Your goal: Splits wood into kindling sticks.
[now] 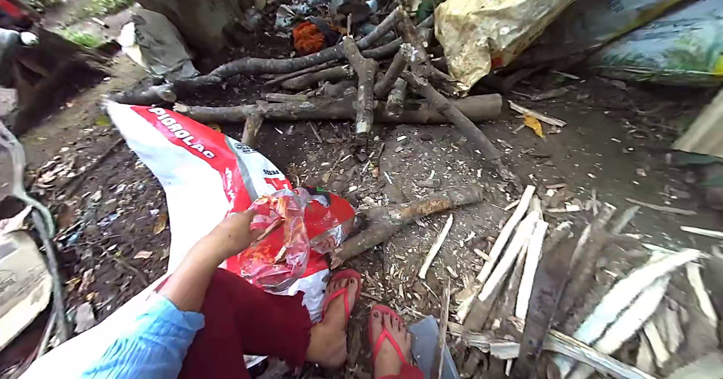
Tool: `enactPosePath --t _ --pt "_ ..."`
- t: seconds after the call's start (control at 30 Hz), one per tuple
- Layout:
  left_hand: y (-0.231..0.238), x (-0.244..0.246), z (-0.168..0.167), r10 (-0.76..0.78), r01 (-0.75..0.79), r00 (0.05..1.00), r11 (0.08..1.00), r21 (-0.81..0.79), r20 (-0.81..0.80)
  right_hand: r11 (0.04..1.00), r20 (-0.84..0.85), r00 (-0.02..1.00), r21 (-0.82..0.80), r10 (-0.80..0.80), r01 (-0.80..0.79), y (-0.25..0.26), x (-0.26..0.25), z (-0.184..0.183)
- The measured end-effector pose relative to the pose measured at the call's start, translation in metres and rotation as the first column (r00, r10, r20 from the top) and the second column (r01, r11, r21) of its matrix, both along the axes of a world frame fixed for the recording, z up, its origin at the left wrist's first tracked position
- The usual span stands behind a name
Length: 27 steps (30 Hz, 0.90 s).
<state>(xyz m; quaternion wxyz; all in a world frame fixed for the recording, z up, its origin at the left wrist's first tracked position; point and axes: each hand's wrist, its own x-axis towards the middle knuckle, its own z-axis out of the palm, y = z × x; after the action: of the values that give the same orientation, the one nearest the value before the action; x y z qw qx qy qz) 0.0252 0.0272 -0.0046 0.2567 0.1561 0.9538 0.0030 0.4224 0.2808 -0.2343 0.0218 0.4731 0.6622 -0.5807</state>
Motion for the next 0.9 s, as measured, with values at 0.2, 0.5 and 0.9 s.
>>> enactPosePath --t 0.2,0.5,0.9 --pt "0.123 0.035 -0.033 -0.269 0.3 0.953 0.904 0.304 -0.14 0.824 0.051 0.825 -0.047 -0.563 0.565 0.006 0.037 -0.04" --pt "0.274 0.132 -0.257 -0.286 0.267 0.866 0.958 0.106 0.411 0.816 0.091 0.816 -0.043 -0.571 0.576 0.004 0.033 -0.042" --pt "0.231 0.097 -0.231 -0.235 0.083 0.829 0.949 0.305 0.507 0.87 0.089 0.866 0.061 -0.492 0.488 -0.006 0.03 -0.022"
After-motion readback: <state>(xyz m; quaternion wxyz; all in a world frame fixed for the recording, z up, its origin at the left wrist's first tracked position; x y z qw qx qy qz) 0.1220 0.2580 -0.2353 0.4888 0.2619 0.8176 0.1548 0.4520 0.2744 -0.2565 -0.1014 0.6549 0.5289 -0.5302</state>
